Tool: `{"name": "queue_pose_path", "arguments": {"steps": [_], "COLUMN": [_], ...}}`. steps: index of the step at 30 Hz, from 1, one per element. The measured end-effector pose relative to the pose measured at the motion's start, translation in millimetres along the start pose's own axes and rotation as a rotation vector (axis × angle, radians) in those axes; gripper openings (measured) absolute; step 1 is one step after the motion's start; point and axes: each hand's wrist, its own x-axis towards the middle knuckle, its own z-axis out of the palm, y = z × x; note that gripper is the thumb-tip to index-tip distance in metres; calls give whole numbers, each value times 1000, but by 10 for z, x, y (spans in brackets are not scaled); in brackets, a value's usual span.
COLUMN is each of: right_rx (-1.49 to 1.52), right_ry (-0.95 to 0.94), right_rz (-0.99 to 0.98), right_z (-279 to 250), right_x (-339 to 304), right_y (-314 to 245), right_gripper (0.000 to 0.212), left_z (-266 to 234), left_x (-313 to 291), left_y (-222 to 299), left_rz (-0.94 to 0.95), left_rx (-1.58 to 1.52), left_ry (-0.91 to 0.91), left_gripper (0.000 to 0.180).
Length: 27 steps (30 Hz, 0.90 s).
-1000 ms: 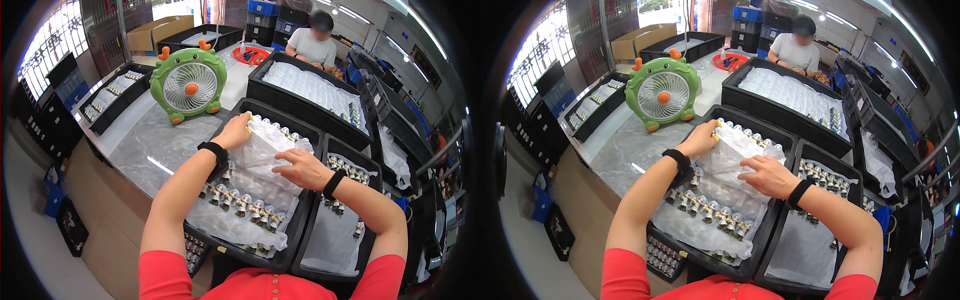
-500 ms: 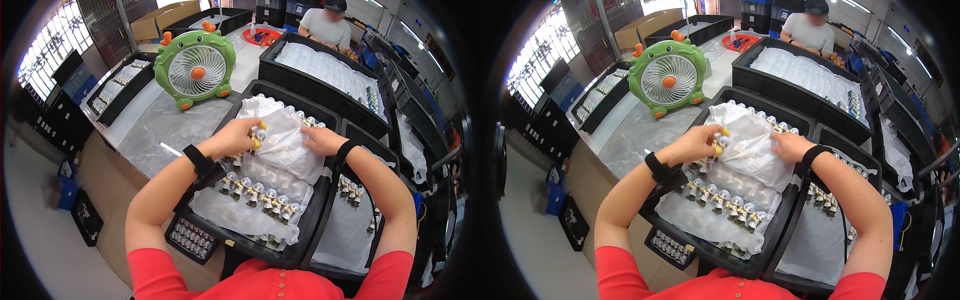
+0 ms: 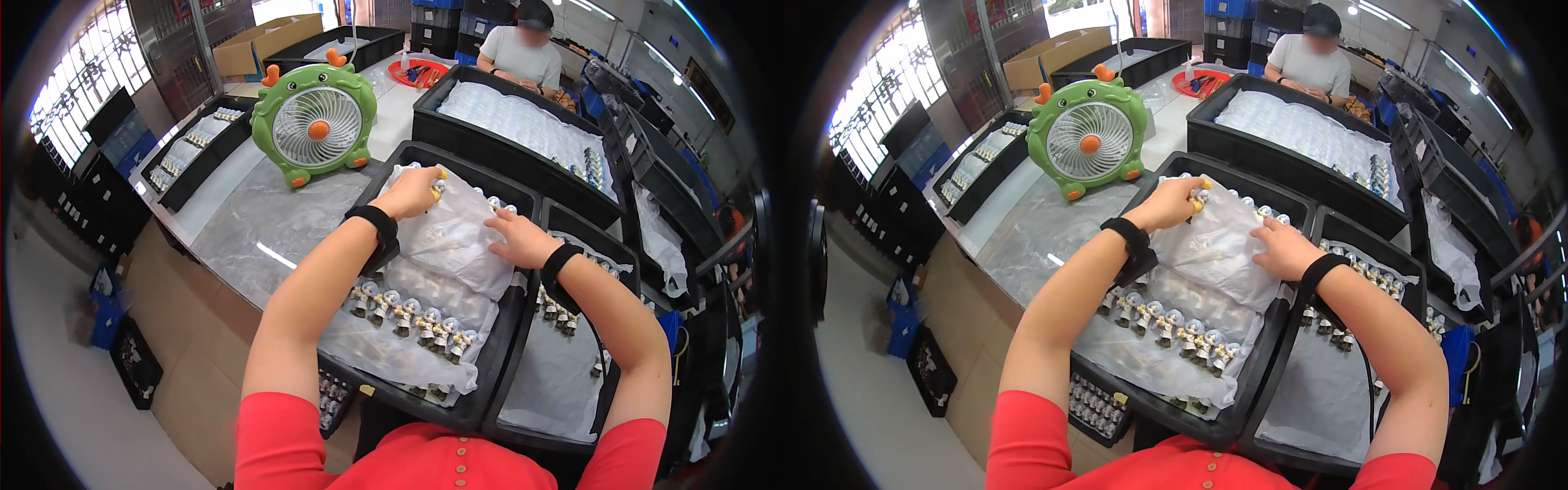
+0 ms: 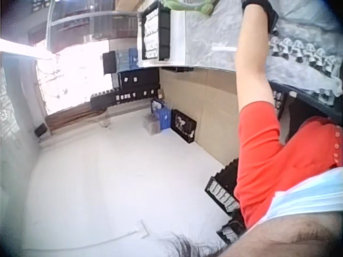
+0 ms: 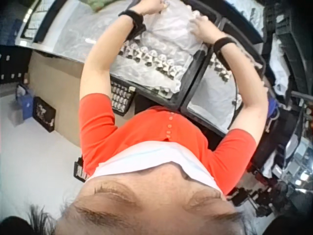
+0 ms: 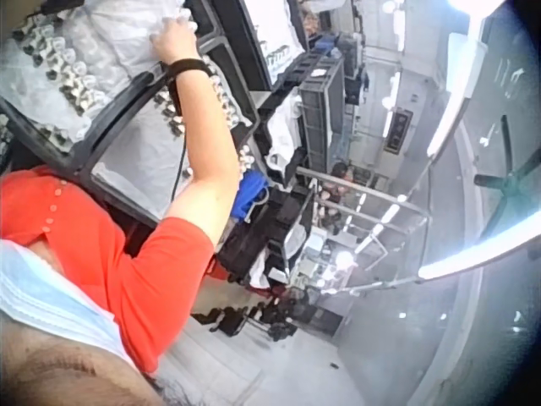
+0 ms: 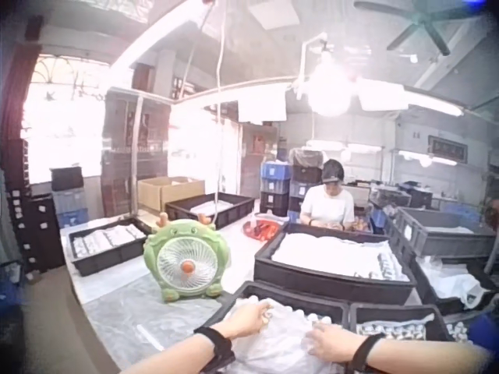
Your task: The person assembles small, white, bear-like figurines by hand. They pick up a figurine from a tray, attach a small yellow cap to its head, and place the completed unit into a separate tray. The process is repeated continuously throughout the clip.
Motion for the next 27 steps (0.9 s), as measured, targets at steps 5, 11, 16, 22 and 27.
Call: {"name": "queue_pose_path", "arguments": {"steps": [5,11,16,22,27], "right_rx": [11,132,140,305,284], "right_ry": [82,250,300,275,134], "right_rz": [-72,-84,125,356,424], "right_z": [-169,-452,-548,-437,-285], "right_x": [-491,-1244,-1949,-2539,-2702], "right_y": [-186,-245,78,428,680], "right_gripper": [46,43,39,31,27], "left_z": [172,82,-30,-210,95], "left_x": [292,204,13,-393,-975], "left_y": [-172,-203,-307,-127,890], "left_rz": [8,-63,-59,-70,104], "left_rx": [171,77,32,-21,-559], "left_ry": [-27,32,69,162,-118], "left_gripper": [44,45,41,39,38]}}
